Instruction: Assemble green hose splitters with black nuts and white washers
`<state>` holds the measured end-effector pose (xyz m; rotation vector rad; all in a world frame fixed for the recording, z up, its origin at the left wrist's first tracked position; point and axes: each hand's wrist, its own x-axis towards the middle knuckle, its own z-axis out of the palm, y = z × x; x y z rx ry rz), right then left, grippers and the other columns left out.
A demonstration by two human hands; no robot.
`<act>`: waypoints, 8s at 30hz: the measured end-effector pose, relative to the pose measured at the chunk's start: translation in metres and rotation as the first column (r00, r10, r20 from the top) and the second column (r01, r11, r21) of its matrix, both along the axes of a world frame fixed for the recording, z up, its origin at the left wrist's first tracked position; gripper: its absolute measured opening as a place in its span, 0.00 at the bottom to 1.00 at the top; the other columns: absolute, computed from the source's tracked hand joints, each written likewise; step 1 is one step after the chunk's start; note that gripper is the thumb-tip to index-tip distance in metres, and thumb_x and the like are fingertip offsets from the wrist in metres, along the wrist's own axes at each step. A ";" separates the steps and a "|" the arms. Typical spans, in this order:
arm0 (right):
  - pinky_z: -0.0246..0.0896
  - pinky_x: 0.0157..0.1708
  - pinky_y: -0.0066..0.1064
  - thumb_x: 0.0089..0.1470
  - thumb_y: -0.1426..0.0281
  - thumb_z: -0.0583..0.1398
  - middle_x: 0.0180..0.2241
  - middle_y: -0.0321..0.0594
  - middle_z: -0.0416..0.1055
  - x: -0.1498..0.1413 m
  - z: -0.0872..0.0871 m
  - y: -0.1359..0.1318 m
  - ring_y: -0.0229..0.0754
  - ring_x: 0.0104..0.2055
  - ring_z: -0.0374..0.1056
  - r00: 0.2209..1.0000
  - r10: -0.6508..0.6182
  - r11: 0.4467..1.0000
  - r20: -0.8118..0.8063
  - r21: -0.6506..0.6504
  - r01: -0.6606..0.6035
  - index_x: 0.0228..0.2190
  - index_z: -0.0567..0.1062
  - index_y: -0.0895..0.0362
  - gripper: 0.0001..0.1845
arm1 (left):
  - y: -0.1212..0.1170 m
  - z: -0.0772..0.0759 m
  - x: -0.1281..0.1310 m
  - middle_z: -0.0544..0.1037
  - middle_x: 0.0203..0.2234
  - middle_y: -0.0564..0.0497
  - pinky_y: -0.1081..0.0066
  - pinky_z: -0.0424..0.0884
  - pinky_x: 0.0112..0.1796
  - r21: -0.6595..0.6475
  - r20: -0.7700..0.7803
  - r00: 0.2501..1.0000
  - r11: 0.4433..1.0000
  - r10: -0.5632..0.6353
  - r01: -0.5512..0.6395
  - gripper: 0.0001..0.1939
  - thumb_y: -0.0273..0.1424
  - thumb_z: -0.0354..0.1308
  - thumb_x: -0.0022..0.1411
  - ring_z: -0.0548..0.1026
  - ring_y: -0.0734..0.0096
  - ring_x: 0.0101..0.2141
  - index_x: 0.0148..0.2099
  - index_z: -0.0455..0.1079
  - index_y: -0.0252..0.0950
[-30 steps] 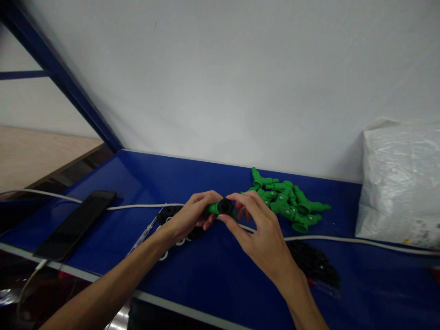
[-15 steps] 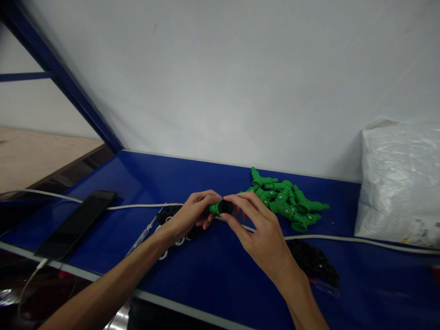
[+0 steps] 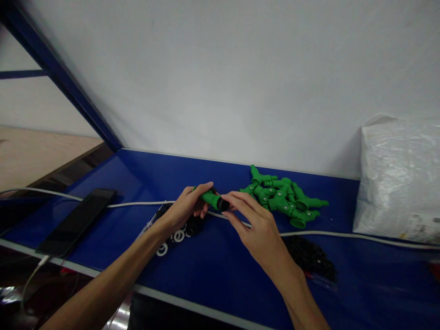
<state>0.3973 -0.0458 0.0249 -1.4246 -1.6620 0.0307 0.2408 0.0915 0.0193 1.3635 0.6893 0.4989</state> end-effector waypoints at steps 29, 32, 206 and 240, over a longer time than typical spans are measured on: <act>0.75 0.50 0.36 0.65 0.76 0.61 0.48 0.45 0.75 -0.006 0.000 0.001 0.45 0.49 0.76 0.989 -0.047 0.996 0.138 0.078 0.036 0.55 0.75 0.51 0.19 | 0.001 0.001 -0.002 0.69 0.13 0.54 0.73 0.54 0.20 -0.054 -0.028 0.999 0.998 -0.015 0.013 0.29 0.52 0.55 0.66 0.62 0.80 0.14 0.22 0.67 0.35; 0.75 0.54 0.39 0.66 0.79 0.57 0.51 0.44 0.75 -0.003 -0.001 -0.001 0.45 0.52 0.75 0.984 -0.010 0.998 0.178 0.067 -0.002 0.58 0.74 0.47 0.24 | 0.001 0.002 -0.002 0.69 0.12 0.53 0.73 0.55 0.20 -0.041 -0.055 0.998 0.999 -0.019 0.017 0.29 0.51 0.54 0.66 0.62 0.79 0.14 0.21 0.67 0.35; 0.64 0.24 0.24 0.66 0.58 0.60 0.25 0.33 0.75 -0.022 0.008 -0.005 0.37 0.23 0.72 0.936 -0.275 0.961 -0.219 -0.096 0.260 0.37 0.68 0.53 0.12 | -0.021 0.004 0.007 0.79 0.24 0.50 0.76 0.64 0.23 -0.128 0.190 0.979 0.987 -0.076 0.101 0.22 0.48 0.64 0.63 0.72 0.77 0.20 0.37 0.77 0.30; 0.64 0.27 0.26 0.66 0.61 0.60 0.23 0.27 0.62 -0.009 0.005 -0.009 0.36 0.22 0.63 0.996 -0.084 0.991 0.040 -0.104 0.088 0.44 0.70 0.54 0.11 | -0.015 0.002 -0.004 0.68 0.20 0.58 0.76 0.55 0.22 0.007 0.072 0.987 0.990 -0.142 0.142 0.20 0.48 0.60 0.65 0.65 0.78 0.20 0.46 0.73 0.37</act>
